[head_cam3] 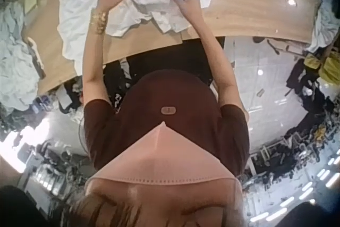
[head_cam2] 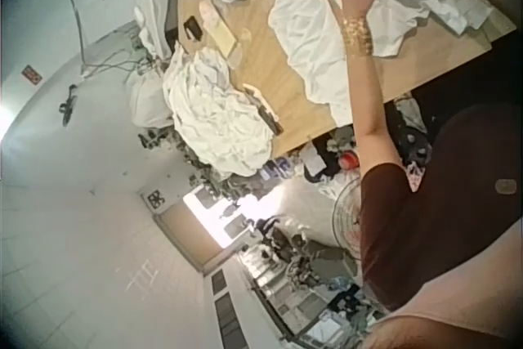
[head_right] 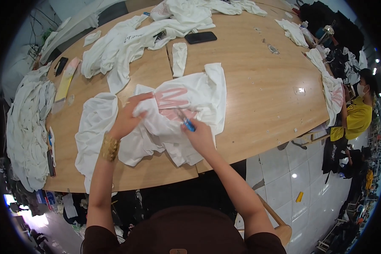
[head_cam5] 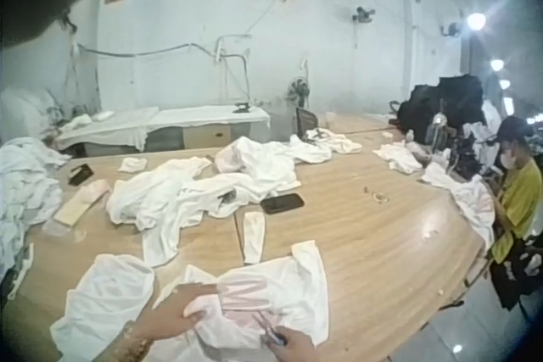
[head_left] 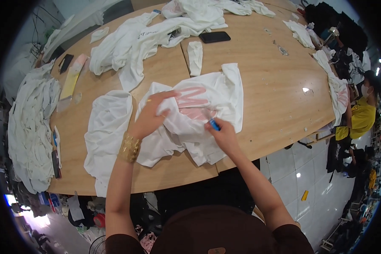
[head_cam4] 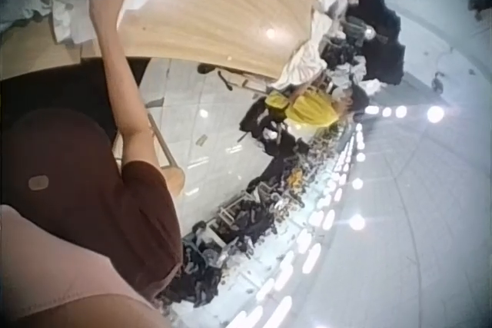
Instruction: Trimming loose threads from white t-shirts with a clipper and folding them on a work table.
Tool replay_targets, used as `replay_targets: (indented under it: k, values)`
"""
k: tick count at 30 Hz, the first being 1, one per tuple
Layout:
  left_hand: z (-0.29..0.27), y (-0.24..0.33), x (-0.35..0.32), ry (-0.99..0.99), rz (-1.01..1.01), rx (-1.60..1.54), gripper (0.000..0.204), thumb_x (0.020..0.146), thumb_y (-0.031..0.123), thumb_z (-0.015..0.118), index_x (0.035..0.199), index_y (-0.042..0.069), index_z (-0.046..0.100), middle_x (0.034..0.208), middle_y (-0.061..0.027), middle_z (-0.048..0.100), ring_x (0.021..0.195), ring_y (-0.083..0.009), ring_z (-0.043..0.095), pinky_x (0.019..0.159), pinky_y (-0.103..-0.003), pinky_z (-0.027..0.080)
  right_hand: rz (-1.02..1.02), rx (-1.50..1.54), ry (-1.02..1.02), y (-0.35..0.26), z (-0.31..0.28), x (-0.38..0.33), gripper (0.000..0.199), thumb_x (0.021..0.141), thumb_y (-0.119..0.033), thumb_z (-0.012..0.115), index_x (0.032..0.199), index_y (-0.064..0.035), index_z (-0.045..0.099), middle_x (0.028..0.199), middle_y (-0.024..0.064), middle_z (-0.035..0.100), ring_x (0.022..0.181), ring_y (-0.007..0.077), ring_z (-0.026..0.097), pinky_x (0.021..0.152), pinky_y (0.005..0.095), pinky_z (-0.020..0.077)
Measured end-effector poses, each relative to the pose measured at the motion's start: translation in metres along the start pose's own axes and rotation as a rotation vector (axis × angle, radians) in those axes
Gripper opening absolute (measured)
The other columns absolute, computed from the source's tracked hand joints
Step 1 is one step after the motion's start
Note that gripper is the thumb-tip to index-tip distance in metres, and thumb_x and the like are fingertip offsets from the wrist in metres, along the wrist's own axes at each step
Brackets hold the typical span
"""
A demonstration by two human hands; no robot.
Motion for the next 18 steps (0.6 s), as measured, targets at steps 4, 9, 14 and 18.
replay_targets:
  k: [4, 9, 14, 18]
  values:
    - [0.032, 0.016, 0.041, -0.387, 0.083, 0.365, 0.058, 0.074, 0.016, 0.065, 0.128, 0.022, 0.044, 0.127, -0.0032, 0.049, 0.125, -0.0249, 0.035, 0.105, -0.057, 0.008, -0.495, 0.092, 0.425, -0.065, -0.085, -0.005, 0.007, 0.085, -0.011, 0.054, 0.087, -0.0039, 0.055, 0.068, 0.004, 0.052, 0.06, 0.0131, 0.045, 0.058, 0.0273, 0.039]
    - [0.022, 0.026, 0.093, -0.545, -0.02, 0.667, 0.046, 0.067, 0.039, 0.07, 0.106, 0.016, 0.06, 0.111, -0.0107, 0.055, 0.114, -0.0285, 0.044, 0.1, -0.055, 0.018, -0.344, 0.391, 0.465, -0.121, -0.192, -0.027, 0.01, 0.09, -0.015, 0.052, 0.085, -0.0063, 0.054, 0.063, -0.0034, 0.045, 0.054, 0.0037, 0.042, 0.046, 0.0198, 0.0321]
    - [0.013, 0.017, 0.108, -0.487, 0.064, 0.115, 0.043, 0.07, 0.032, 0.069, 0.105, 0.01, 0.058, 0.095, -0.01, 0.06, 0.092, -0.0252, 0.055, 0.085, -0.035, 0.04, -0.563, 0.261, 0.624, -0.175, -0.263, -0.046, 0.017, 0.091, -0.023, 0.051, 0.087, -0.0067, 0.053, 0.056, -0.003, 0.044, 0.042, 0.0049, 0.041, 0.037, 0.0214, 0.0297]
    - [-0.019, 0.078, 0.132, -0.243, -0.071, 0.051, 0.035, 0.071, 0.026, 0.069, 0.094, 0.004, 0.056, 0.077, -0.0098, 0.059, 0.071, -0.0237, 0.056, 0.07, -0.033, 0.045, -0.637, 0.253, 0.732, -0.195, -0.322, -0.065, 0.022, 0.091, -0.026, 0.05, 0.088, -0.004, 0.052, 0.051, -0.002, 0.043, 0.036, 0.0071, 0.038, 0.036, 0.0227, 0.0299]
Point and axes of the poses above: each hand's wrist, its own x-axis towards the middle knuckle, its own z-axis out of the palm, y = z × x, the point moved 5 cm from there along x, towards the middle knuckle
